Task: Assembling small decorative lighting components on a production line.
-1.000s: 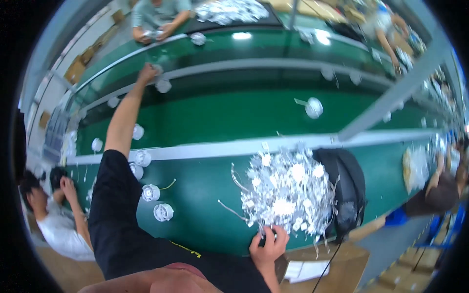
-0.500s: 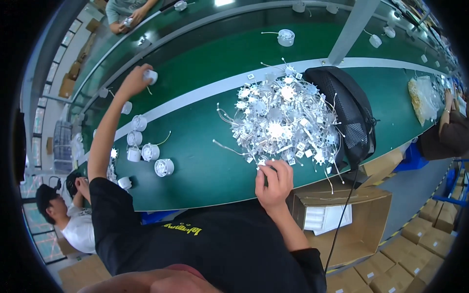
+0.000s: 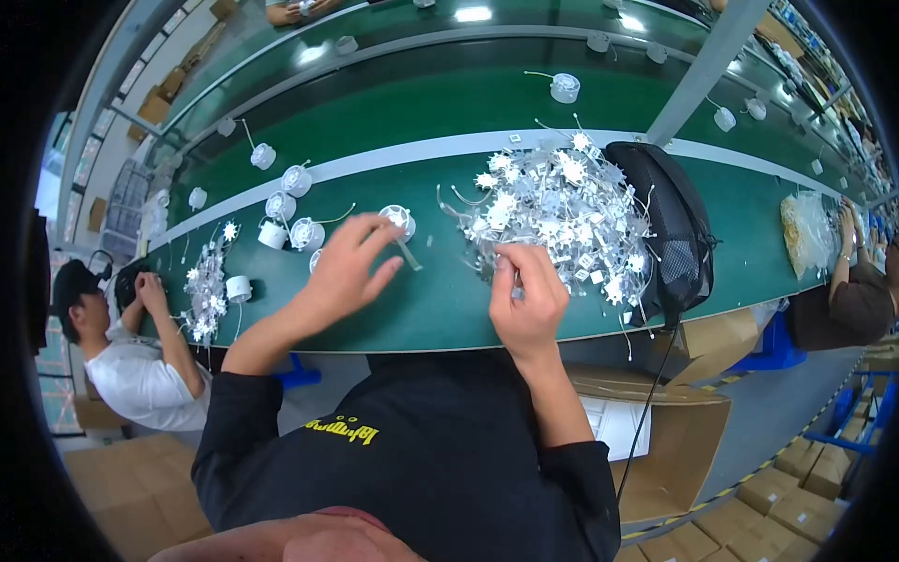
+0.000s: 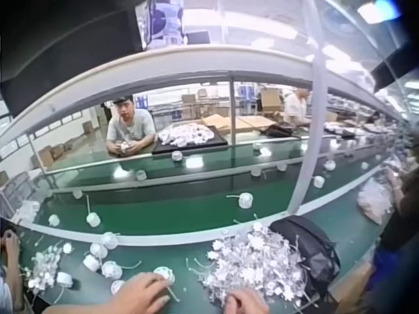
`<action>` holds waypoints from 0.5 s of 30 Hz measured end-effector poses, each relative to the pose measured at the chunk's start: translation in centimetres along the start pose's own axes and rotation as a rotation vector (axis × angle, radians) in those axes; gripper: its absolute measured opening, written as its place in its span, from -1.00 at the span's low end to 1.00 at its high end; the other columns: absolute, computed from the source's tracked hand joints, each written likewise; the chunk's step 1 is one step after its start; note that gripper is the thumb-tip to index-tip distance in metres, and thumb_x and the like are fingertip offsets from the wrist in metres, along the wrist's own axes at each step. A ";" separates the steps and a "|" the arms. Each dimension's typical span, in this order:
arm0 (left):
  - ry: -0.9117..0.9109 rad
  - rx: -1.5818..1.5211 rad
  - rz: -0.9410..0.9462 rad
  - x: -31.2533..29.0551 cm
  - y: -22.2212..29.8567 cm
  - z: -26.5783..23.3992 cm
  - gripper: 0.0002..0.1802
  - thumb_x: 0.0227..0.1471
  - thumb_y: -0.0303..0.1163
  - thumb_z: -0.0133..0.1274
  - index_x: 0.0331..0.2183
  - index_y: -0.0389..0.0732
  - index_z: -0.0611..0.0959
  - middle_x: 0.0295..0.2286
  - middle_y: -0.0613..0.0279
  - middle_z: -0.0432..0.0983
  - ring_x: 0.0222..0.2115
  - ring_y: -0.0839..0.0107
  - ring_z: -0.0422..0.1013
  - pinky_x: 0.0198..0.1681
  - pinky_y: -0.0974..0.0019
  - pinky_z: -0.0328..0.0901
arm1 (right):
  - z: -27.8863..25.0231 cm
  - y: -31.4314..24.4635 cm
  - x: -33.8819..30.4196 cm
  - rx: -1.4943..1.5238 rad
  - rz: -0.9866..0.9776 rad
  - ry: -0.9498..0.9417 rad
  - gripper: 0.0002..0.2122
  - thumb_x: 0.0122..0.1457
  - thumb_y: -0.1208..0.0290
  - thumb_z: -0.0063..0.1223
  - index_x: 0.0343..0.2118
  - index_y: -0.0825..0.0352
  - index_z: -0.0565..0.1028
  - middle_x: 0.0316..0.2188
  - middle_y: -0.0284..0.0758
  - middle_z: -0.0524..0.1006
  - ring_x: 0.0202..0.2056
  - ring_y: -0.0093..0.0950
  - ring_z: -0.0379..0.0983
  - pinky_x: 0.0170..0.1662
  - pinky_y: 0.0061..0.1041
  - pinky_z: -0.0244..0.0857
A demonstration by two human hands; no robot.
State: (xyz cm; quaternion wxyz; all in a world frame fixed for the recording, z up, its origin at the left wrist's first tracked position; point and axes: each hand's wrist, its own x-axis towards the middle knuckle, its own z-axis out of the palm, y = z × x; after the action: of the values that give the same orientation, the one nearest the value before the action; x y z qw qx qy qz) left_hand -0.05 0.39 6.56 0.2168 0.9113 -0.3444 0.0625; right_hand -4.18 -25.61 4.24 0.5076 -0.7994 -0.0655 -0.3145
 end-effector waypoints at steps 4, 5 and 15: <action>-0.235 -0.723 -0.304 -0.9 1.4 -0.4 -0.69 0.28 -0.33 0.04 0.00 -0.25 0.58 -0.19 0.14 0.56 -0.20 0.29 0.53 -0.10 0.19 0.41 | 2.2 -1.5 2.5 0.187 0.065 -0.111 -0.87 0.13 0.73 0.08 -0.28 0.43 0.58 -0.45 -0.23 0.55 -0.51 -0.39 0.48 -0.42 -0.52 0.35; -0.359 -1.034 -0.445 -0.9 1.4 -0.4 -0.71 0.31 -0.32 0.02 -0.02 -0.27 0.58 -0.21 0.16 0.57 -0.21 0.35 0.53 -0.10 0.21 0.41 | 2.6 -2.2 2.5 0.192 0.055 -0.120 -0.87 0.13 0.73 0.08 -0.28 0.43 0.58 -0.45 -0.23 0.55 -0.51 -0.39 0.48 -0.42 -0.52 0.35; -0.154 -1.610 -0.759 -0.6 -1.3 -0.6 -0.74 0.36 -0.31 -0.07 -0.18 -0.31 0.59 -0.41 0.36 0.48 -0.47 0.63 0.35 -0.40 0.51 0.22 | 7.7 -4.5 -3.5 0.020 -0.628 -0.671 -0.76 -0.06 0.63 0.22 -0.26 0.36 0.57 -0.35 -0.32 0.57 -0.38 -0.31 0.54 -0.36 -0.37 0.45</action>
State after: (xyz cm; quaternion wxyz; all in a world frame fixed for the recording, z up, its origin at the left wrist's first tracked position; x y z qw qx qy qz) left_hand 0.38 1.87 6.53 0.7734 0.5371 0.0275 -0.3356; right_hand -5.53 -16.20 3.51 0.3462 -0.7934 -0.4686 -0.1762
